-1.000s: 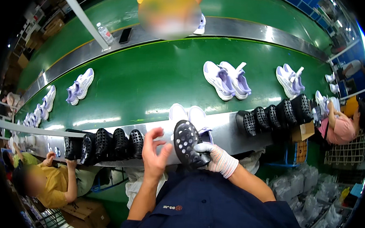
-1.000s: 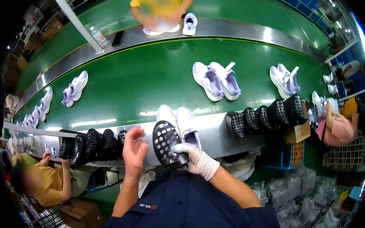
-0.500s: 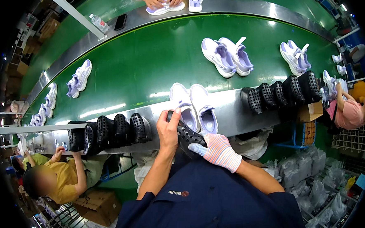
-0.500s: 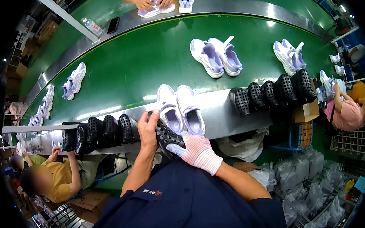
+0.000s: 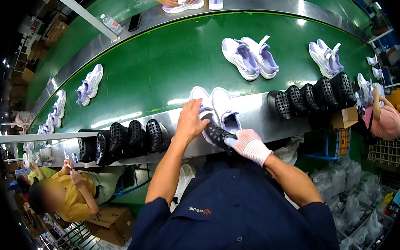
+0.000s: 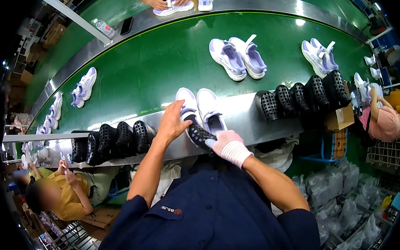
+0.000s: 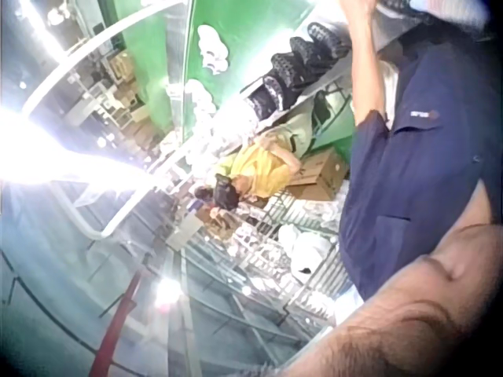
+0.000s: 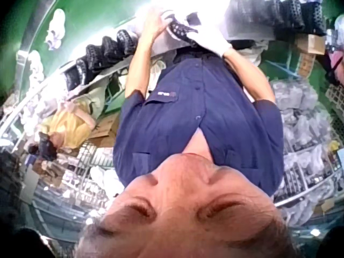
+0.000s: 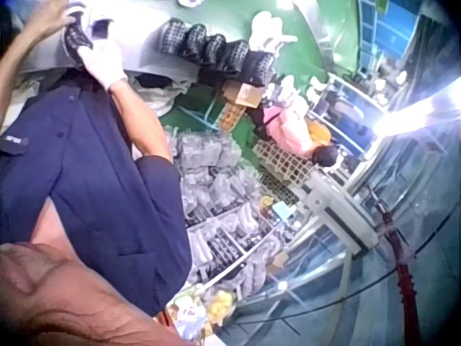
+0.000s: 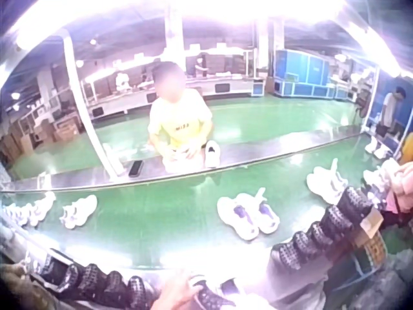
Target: The person puts on a glove, inserts plastic shoe trees into shoes by hand, and places the shoes onto the conveyor belt.
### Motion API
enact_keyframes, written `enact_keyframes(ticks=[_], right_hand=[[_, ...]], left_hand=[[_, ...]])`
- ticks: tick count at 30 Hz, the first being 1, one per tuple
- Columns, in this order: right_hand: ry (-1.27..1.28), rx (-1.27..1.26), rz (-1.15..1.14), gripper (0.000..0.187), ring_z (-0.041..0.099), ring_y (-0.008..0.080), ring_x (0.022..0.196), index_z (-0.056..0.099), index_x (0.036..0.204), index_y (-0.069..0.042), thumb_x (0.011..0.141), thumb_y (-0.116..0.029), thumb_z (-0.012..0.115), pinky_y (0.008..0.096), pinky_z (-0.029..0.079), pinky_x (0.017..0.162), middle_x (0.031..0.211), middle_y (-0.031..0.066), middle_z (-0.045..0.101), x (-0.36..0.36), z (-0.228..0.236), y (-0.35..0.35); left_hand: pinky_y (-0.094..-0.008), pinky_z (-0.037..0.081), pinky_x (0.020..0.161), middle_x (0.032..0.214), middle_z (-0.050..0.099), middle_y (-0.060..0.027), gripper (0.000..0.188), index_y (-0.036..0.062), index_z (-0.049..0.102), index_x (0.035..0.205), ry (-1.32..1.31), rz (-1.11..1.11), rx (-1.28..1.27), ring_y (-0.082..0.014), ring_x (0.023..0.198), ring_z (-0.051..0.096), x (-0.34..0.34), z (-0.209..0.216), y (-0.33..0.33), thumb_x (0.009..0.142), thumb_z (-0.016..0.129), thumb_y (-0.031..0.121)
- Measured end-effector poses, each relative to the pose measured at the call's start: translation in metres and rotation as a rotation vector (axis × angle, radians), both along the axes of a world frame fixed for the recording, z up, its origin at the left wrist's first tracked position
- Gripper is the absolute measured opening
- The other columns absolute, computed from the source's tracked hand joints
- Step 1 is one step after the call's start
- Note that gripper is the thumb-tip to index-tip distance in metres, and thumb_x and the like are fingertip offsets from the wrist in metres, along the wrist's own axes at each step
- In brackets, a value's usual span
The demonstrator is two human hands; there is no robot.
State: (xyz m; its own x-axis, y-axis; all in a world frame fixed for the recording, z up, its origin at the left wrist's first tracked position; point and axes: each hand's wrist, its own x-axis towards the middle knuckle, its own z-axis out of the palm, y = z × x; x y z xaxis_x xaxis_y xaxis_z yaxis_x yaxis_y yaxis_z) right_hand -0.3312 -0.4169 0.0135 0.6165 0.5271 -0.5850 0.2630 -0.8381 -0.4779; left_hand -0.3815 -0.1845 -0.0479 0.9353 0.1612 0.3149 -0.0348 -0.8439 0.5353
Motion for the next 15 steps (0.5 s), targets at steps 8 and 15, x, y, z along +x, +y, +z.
enact_keyframes(ticks=[8, 15], right_hand=[[-0.235, -0.150, 0.164, 0.026, 0.074, 0.0347, 0.092, 0.078, 0.094, -0.005, 0.088, -0.026, 0.064, 0.0452, 0.058, 0.080, 0.092, 0.0207, 0.075, 0.009, 0.000, 0.038], [-0.326, -0.106, 0.183, 0.025, 0.074, 0.0357, 0.091, 0.069, 0.112, -0.003, 0.091, -0.012, 0.059, 0.0481, 0.060, 0.074, 0.103, 0.0187, 0.074, -0.014, -0.073, 0.051]], left_hand=[[-0.0517, 0.055, 0.078, 0.083, 0.069, -0.0286, 0.029, -0.0040, 0.063, 0.101, 0.412, -0.081, -0.092, -0.0470, 0.085, 0.068, 0.017, -0.011, -0.007, 0.079, 0.069, 0.014], [-0.0399, 0.053, 0.085, 0.087, 0.071, -0.0200, 0.036, 0.0010, 0.070, 0.109, 0.385, -0.073, -0.618, -0.0304, 0.086, 0.069, 0.010, -0.032, -0.001, 0.089, 0.072, 0.031]])
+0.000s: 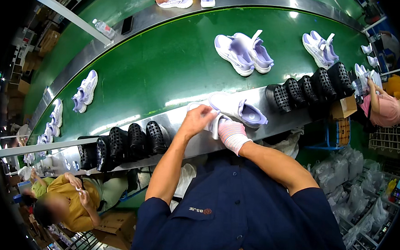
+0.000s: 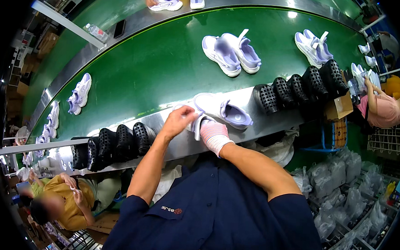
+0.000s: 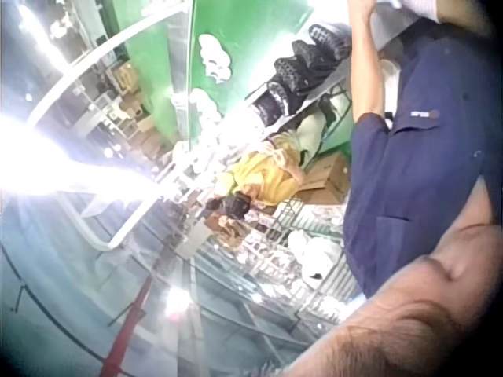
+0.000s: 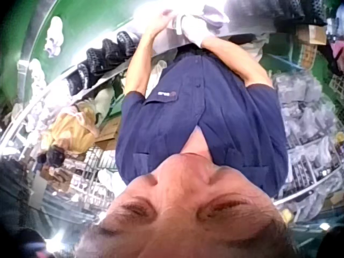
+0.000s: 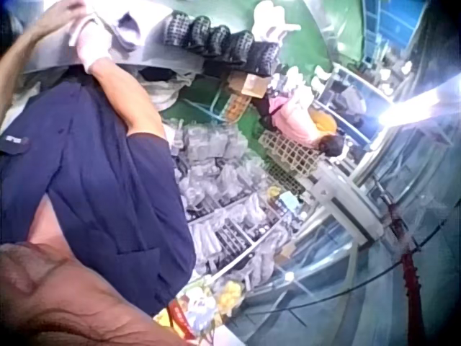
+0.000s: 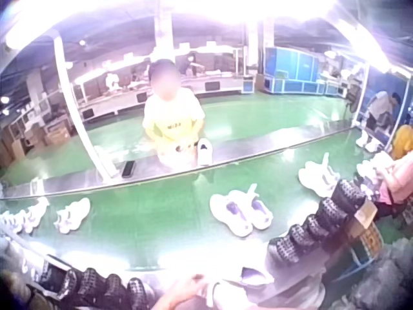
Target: The person puts on a glove, inserts plastic shoe trees into shoes by hand, and places the shoes onto the conveyor belt.
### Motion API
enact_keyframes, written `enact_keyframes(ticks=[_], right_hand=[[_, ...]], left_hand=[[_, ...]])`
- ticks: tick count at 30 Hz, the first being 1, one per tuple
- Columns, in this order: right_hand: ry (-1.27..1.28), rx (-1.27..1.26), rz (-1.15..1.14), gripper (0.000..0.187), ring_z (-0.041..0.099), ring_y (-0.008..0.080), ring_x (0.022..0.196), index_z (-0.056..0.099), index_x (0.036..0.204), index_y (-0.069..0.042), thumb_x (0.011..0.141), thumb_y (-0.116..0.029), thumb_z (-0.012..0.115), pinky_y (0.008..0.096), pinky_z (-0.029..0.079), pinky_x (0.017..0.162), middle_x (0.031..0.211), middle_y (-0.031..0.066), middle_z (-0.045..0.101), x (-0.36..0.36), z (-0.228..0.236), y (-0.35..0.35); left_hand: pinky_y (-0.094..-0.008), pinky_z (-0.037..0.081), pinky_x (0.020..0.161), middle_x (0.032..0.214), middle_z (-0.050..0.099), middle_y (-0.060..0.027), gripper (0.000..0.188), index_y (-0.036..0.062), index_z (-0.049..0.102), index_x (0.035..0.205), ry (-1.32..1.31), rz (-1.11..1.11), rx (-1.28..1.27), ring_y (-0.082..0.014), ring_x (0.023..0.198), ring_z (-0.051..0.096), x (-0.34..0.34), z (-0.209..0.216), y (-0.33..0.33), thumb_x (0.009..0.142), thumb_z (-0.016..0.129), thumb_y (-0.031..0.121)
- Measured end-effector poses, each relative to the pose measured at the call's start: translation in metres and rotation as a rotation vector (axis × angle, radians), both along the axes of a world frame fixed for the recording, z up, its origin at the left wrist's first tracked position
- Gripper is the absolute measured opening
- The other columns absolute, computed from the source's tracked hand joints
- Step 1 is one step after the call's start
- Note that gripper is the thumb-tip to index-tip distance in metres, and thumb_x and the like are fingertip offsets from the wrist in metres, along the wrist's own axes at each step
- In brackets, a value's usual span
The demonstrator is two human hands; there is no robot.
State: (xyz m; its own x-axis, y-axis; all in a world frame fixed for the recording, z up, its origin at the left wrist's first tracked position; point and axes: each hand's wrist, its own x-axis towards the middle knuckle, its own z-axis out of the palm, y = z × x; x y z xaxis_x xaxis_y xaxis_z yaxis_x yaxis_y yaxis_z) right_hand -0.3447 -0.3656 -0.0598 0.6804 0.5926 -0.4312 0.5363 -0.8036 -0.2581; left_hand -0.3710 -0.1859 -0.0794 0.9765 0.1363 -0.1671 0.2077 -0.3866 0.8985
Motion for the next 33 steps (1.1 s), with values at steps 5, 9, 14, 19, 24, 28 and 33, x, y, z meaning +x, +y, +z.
enact_keyframes(ticks=[5, 9, 14, 19, 24, 28, 33], right_hand=[[-0.090, -0.005, -0.003, 0.026, 0.074, 0.0379, 0.089, 0.067, 0.111, 0.002, 0.091, -0.009, 0.057, 0.0469, 0.060, 0.073, 0.100, 0.0220, 0.073, -0.006, -0.019, 0.000], [0.028, -0.024, 0.114, 0.027, 0.074, 0.0376, 0.090, 0.069, 0.112, 0.001, 0.091, -0.009, 0.055, 0.0480, 0.060, 0.074, 0.098, 0.0228, 0.074, 0.003, 0.001, 0.007], [0.045, 0.143, 0.045, 0.032, 0.072, 0.0393, 0.099, 0.069, 0.117, -0.001, 0.095, -0.017, 0.053, 0.0477, 0.058, 0.084, 0.110, 0.0238, 0.072, 0.012, -0.018, 0.015], [0.160, 0.142, -0.040, 0.038, 0.070, 0.0370, 0.109, 0.066, 0.127, -0.002, 0.098, -0.020, 0.051, 0.0447, 0.057, 0.091, 0.120, 0.0244, 0.070, 0.014, 0.016, 0.027], [0.235, 0.164, -0.031, 0.032, 0.070, 0.0364, 0.106, 0.067, 0.123, -0.004, 0.093, -0.011, 0.056, 0.0413, 0.056, 0.090, 0.119, 0.0224, 0.070, 0.003, 0.017, 0.041], [0.135, 0.386, -0.049, 0.031, 0.067, 0.0415, 0.098, 0.063, 0.121, 0.000, 0.094, -0.013, 0.061, 0.0467, 0.054, 0.089, 0.105, 0.0247, 0.069, -0.027, 0.021, -0.022], [0.048, 0.324, -0.473, 0.047, 0.064, 0.0451, 0.106, 0.061, 0.118, 0.003, 0.088, -0.033, 0.065, 0.0504, 0.052, 0.092, 0.113, 0.0271, 0.067, -0.023, -0.016, -0.082]], left_hand=[[-0.0482, 0.051, 0.097, 0.116, 0.070, -0.0244, 0.042, 0.0057, 0.072, 0.113, 0.379, 0.298, 0.746, -0.0414, 0.112, 0.065, 0.026, -0.019, 0.031, 0.102, 0.049, 0.039], [-0.0501, 0.049, 0.099, 0.121, 0.069, -0.0230, 0.043, 0.0068, 0.072, 0.116, 0.419, 0.055, 0.551, -0.0426, 0.115, 0.063, 0.036, -0.061, 0.063, 0.104, 0.046, 0.039], [-0.0476, 0.048, 0.101, 0.120, 0.070, -0.0212, 0.040, 0.0074, 0.074, 0.114, 0.545, -0.041, 0.370, -0.0400, 0.115, 0.064, 0.060, -0.056, 0.063, 0.102, 0.046, 0.034], [-0.0458, 0.048, 0.101, 0.118, 0.071, -0.0205, 0.037, 0.0082, 0.074, 0.112, 0.595, -0.051, 0.313, -0.0380, 0.114, 0.064, 0.072, -0.063, 0.067, 0.099, 0.049, 0.032], [-0.0480, 0.048, 0.099, 0.120, 0.067, -0.0273, 0.039, 0.0122, 0.068, 0.130, 0.282, 0.039, 0.449, -0.0416, 0.115, 0.062, 0.044, -0.084, 0.062, 0.095, 0.058, 0.027], [-0.0472, 0.051, 0.097, 0.111, 0.067, -0.0297, 0.049, 0.0089, 0.060, 0.139, 0.114, 0.256, 0.475, -0.0433, 0.106, 0.064, 0.015, -0.059, 0.041, 0.093, 0.063, 0.024], [-0.0447, 0.053, 0.092, 0.114, 0.070, -0.0238, 0.069, 0.0011, 0.053, 0.143, 0.560, 0.264, 0.011, -0.0363, 0.105, 0.068, -0.080, -0.036, 0.012, 0.085, 0.077, 0.030]])
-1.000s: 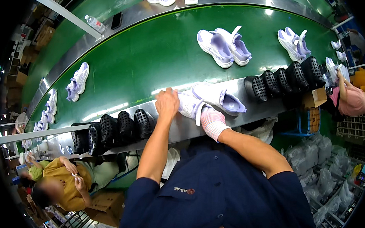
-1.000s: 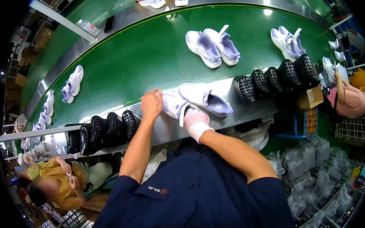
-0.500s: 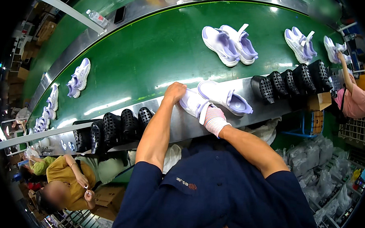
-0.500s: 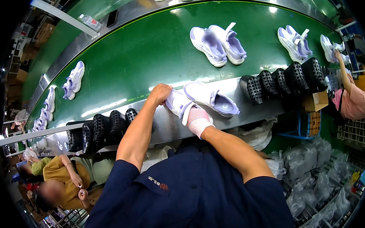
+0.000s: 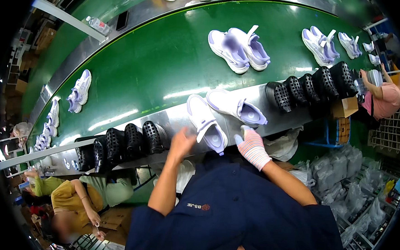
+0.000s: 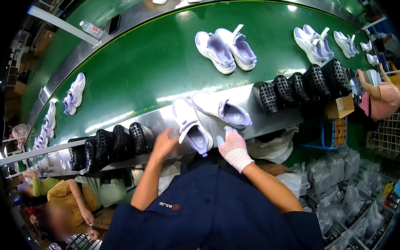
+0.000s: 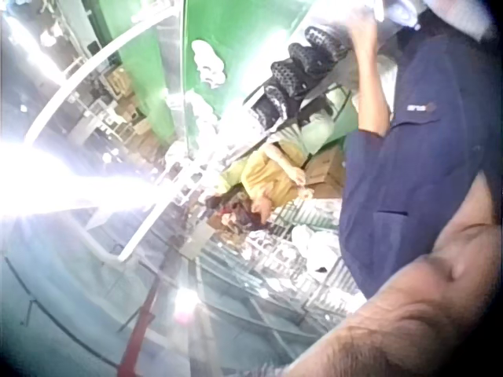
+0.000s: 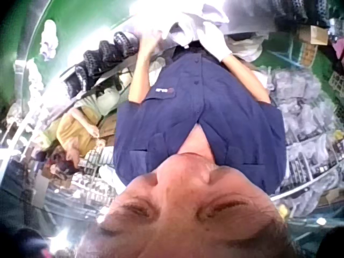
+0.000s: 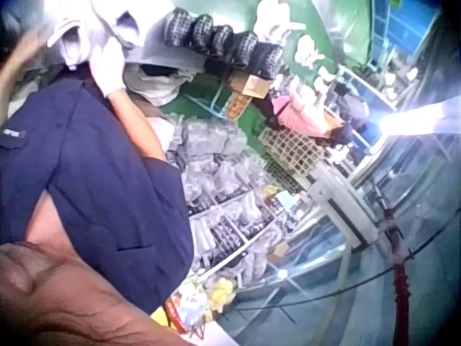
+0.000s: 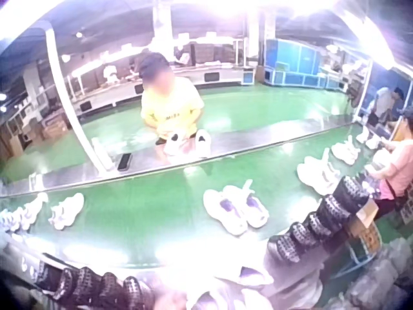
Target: The person puts on a glove, inserts plastic shoe trees into shoes by hand, and places the shoes onto the conveyor belt.
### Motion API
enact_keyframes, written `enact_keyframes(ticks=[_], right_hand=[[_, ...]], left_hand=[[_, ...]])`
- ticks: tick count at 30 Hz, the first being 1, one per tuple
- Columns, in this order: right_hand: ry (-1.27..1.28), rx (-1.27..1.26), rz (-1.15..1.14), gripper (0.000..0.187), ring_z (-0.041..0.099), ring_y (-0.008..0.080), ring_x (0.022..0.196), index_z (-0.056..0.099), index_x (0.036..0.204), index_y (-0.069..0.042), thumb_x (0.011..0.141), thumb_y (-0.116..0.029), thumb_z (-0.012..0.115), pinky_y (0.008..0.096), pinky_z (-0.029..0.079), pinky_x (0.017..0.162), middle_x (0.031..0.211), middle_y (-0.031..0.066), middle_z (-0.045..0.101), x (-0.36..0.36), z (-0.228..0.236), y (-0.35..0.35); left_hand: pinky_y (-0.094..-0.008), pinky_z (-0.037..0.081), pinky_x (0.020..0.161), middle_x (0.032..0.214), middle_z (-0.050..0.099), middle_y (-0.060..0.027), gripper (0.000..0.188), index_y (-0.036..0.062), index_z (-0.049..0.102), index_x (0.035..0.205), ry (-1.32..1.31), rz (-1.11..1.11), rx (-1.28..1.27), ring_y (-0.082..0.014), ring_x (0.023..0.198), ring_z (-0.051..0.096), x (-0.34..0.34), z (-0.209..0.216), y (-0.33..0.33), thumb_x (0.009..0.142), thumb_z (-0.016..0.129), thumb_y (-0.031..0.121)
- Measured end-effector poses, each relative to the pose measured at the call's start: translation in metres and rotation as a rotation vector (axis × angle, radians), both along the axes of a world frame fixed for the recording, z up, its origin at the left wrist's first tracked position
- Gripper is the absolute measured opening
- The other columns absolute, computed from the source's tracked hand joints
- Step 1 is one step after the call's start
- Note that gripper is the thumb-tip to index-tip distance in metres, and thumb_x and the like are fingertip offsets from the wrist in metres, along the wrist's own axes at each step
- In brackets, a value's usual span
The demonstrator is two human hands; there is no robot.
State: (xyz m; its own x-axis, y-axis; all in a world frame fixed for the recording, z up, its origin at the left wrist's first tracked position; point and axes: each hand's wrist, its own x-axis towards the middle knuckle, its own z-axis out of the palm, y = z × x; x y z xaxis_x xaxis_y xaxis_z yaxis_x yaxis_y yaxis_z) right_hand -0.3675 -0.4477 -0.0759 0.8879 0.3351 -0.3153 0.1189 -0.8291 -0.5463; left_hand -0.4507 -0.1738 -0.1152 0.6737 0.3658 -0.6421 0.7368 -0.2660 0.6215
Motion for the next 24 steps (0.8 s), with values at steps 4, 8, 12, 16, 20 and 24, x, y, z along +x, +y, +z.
enact_keyframes(ticks=[4, 8, 12, 16, 20, 24], right_hand=[[0.393, 0.148, 0.041, 0.044, 0.062, 0.0487, 0.109, 0.064, 0.106, 0.006, 0.087, -0.033, 0.062, 0.0489, 0.051, 0.092, 0.109, 0.0336, 0.066, 0.002, -0.020, 0.037], [0.245, 0.271, 0.092, 0.034, 0.064, 0.0473, 0.102, 0.068, 0.107, -0.002, 0.085, -0.027, 0.063, 0.0501, 0.051, 0.092, 0.107, 0.0286, 0.068, 0.008, -0.019, 0.029], [-0.506, -0.093, 0.129, 0.040, 0.065, 0.0418, 0.104, 0.065, 0.115, 0.001, 0.084, -0.025, 0.068, 0.0456, 0.054, 0.091, 0.118, 0.0264, 0.064, 0.036, 0.050, -0.015], [-0.198, -0.372, 0.021, 0.032, 0.062, 0.0413, 0.110, 0.073, 0.098, 0.001, 0.079, -0.026, 0.072, 0.0437, 0.055, 0.090, 0.139, 0.0249, 0.053, 0.047, 0.032, -0.017], [0.091, -0.197, 0.195, 0.025, 0.063, 0.0442, 0.106, 0.074, 0.088, 0.001, 0.082, -0.022, 0.067, 0.0487, 0.055, 0.089, 0.113, 0.0314, 0.064, 0.027, 0.032, 0.010], [-0.014, -0.002, 0.281, 0.031, 0.063, 0.0469, 0.104, 0.069, 0.105, 0.003, 0.085, -0.021, 0.063, 0.0492, 0.053, 0.093, 0.109, 0.0319, 0.064, 0.009, 0.018, 0.012]], left_hand=[[-0.0414, 0.054, 0.090, 0.115, 0.071, -0.0211, 0.083, 0.0035, 0.040, 0.152, -0.200, 0.010, -0.293, -0.0298, 0.100, 0.070, -0.022, 0.003, -0.070, 0.085, 0.080, 0.032], [-0.0423, 0.054, 0.089, 0.115, 0.069, -0.0230, 0.062, 0.0013, 0.049, 0.144, -0.193, 0.224, -0.134, -0.0327, 0.102, 0.069, -0.012, 0.018, -0.077, 0.088, 0.073, 0.015], [-0.0448, 0.050, 0.094, 0.111, 0.063, -0.0188, 0.042, -0.0001, 0.062, 0.119, -0.613, -0.263, 0.581, -0.0386, 0.104, 0.059, -0.039, 0.070, -0.076, 0.081, 0.077, 0.009], [-0.0472, 0.052, 0.089, 0.112, 0.062, -0.0201, 0.047, 0.0071, 0.061, 0.126, -0.770, -0.522, 0.376, -0.0395, 0.103, 0.061, -0.017, 0.066, -0.102, 0.081, 0.074, 0.006], [-0.0512, 0.053, 0.083, 0.105, 0.062, -0.0257, 0.076, 0.0192, 0.042, 0.151, -0.444, -0.513, 0.360, -0.0458, 0.099, 0.063, 0.004, 0.043, -0.119, 0.082, 0.075, 0.011], [-0.0532, 0.055, 0.077, 0.099, 0.069, -0.0255, 0.071, 0.0189, 0.048, 0.145, -0.110, -0.579, 0.397, -0.0463, 0.090, 0.069, 0.028, 0.042, -0.129, 0.083, 0.076, 0.038]])
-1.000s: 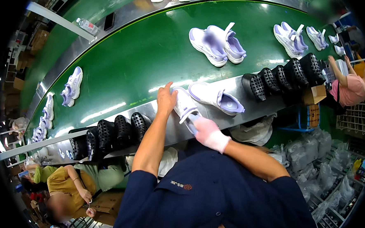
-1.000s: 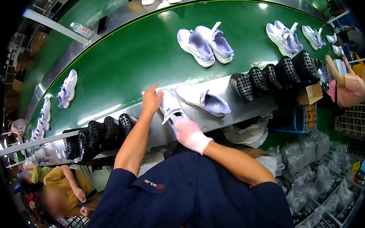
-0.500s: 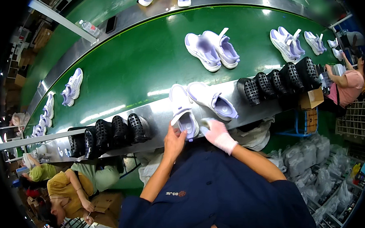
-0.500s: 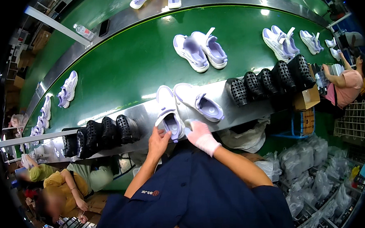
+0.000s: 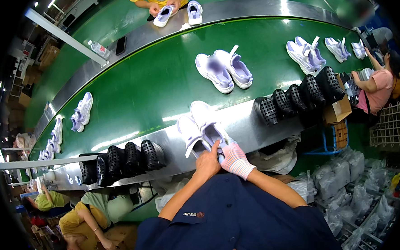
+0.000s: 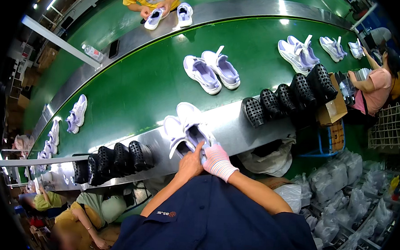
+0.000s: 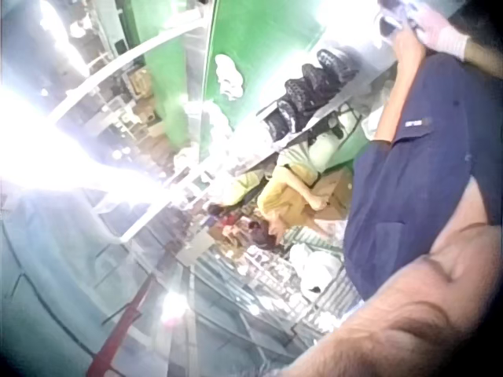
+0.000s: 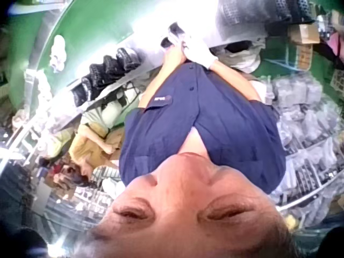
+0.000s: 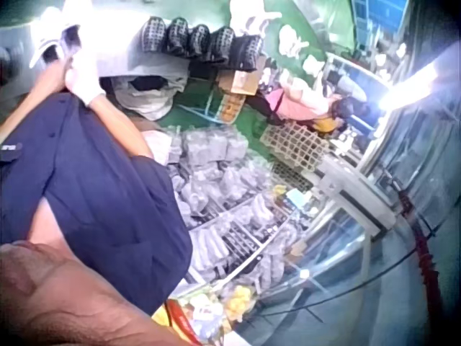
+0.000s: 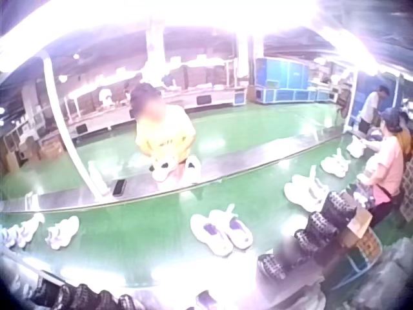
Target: The person puts on a glove, inserts plastic shoe trees into shoes by hand, and places the shoes onto the conveyor belt.
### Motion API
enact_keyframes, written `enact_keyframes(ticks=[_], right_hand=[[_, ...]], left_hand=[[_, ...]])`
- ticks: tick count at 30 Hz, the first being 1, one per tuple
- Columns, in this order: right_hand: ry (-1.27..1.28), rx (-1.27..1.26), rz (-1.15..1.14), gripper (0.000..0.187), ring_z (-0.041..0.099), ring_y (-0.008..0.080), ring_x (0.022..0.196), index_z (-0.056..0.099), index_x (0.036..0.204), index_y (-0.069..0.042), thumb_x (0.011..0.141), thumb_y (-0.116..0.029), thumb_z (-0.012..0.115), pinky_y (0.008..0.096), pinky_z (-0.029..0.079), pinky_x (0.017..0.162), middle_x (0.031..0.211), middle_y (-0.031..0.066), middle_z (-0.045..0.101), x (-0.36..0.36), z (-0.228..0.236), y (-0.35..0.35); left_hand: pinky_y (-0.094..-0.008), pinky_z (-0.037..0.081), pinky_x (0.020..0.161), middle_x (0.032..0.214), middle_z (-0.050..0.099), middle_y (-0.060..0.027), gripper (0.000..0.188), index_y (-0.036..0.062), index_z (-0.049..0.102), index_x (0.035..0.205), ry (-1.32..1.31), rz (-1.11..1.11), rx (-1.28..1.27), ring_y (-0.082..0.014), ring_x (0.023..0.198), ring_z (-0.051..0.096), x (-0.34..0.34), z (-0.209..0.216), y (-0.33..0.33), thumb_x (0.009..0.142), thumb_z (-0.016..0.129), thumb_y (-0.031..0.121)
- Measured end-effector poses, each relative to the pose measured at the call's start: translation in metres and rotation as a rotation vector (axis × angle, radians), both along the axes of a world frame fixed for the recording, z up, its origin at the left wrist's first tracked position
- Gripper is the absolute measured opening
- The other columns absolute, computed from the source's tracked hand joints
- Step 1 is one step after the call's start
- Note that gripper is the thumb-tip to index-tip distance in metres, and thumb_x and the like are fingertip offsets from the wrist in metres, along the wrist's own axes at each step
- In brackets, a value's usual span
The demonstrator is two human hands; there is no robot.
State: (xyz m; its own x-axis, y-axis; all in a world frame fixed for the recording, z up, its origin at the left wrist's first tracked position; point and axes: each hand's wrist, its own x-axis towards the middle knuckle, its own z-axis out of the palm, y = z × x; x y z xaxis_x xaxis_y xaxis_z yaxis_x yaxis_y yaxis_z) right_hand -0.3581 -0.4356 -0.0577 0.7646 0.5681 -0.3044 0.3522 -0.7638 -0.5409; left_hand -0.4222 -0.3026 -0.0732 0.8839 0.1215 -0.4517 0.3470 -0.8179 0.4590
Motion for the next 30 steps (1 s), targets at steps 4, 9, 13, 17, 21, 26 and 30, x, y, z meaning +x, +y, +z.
enact_keyframes(ticks=[4, 9, 13, 17, 21, 26, 30], right_hand=[[0.142, 0.227, -0.127, 0.030, 0.064, 0.0435, 0.105, 0.068, 0.107, -0.001, 0.089, -0.024, 0.065, 0.0472, 0.052, 0.093, 0.109, 0.0252, 0.068, 0.023, 0.011, -0.016], [0.122, 0.255, -0.217, 0.031, 0.066, 0.0417, 0.103, 0.069, 0.112, -0.001, 0.091, -0.023, 0.063, 0.0451, 0.053, 0.091, 0.111, 0.0246, 0.069, 0.037, 0.036, -0.043], [0.123, 0.244, -0.309, 0.031, 0.067, 0.0403, 0.103, 0.069, 0.113, 0.000, 0.091, -0.023, 0.064, 0.0434, 0.053, 0.091, 0.111, 0.0234, 0.069, 0.031, 0.038, -0.057], [0.110, 0.268, -0.417, 0.032, 0.067, 0.0393, 0.103, 0.069, 0.113, 0.000, 0.090, -0.023, 0.065, 0.0420, 0.053, 0.091, 0.110, 0.0223, 0.070, 0.019, 0.042, -0.067], [0.132, 0.264, -0.613, 0.029, 0.069, 0.0365, 0.099, 0.069, 0.112, 0.000, 0.091, -0.020, 0.065, 0.0401, 0.054, 0.089, 0.105, 0.0213, 0.071, 0.002, 0.040, -0.092], [0.123, 0.255, -0.758, 0.027, 0.071, 0.0321, 0.098, 0.070, 0.112, 0.000, 0.093, -0.019, 0.066, 0.0376, 0.054, 0.089, 0.105, 0.0194, 0.072, -0.014, 0.036, -0.103], [0.122, 0.298, -0.966, 0.025, 0.071, 0.0283, 0.100, 0.072, 0.111, -0.002, 0.094, -0.019, 0.065, 0.0355, 0.053, 0.091, 0.107, 0.0159, 0.074, -0.036, 0.039, -0.126]], left_hand=[[-0.0514, 0.057, 0.077, 0.097, 0.074, -0.0219, 0.039, 0.0140, 0.069, 0.111, 0.045, 0.022, 0.118, -0.0385, 0.095, 0.072, 0.026, -0.002, 0.016, 0.082, 0.077, 0.038], [-0.0511, 0.057, 0.070, 0.088, 0.074, -0.0192, 0.028, 0.0107, 0.073, 0.094, -0.248, 0.023, 0.303, -0.0365, 0.082, 0.073, 0.100, 0.001, 0.098, 0.079, 0.078, 0.034], [-0.0501, 0.057, 0.073, 0.091, 0.074, -0.0205, 0.034, 0.0083, 0.073, 0.096, -0.271, 0.007, 0.398, -0.0400, 0.084, 0.072, 0.180, -0.004, 0.161, 0.081, 0.079, 0.038], [-0.0538, 0.057, 0.080, 0.107, 0.072, -0.0221, 0.042, 0.0083, 0.069, 0.111, -0.232, -0.093, 0.386, -0.0378, 0.103, 0.070, 0.221, -0.021, 0.202, 0.082, 0.078, 0.038], [-0.0597, 0.053, 0.082, 0.119, 0.065, -0.0162, 0.046, 0.0079, 0.068, 0.118, -0.168, -0.324, 0.611, -0.0344, 0.112, 0.062, 0.244, 0.020, 0.127, 0.082, 0.075, 0.035], [-0.0498, 0.053, 0.090, 0.108, 0.066, -0.0250, 0.066, 0.0083, 0.052, 0.137, -0.459, -0.420, 0.114, -0.0419, 0.105, 0.063, 0.278, -0.011, 0.039, 0.080, 0.079, 0.027], [-0.0527, 0.050, 0.095, 0.108, 0.069, -0.0273, 0.066, 0.0088, 0.048, 0.143, -0.204, -0.148, 0.015, -0.0429, 0.102, 0.066, 0.325, -0.040, 0.004, 0.082, 0.067, 0.025]])
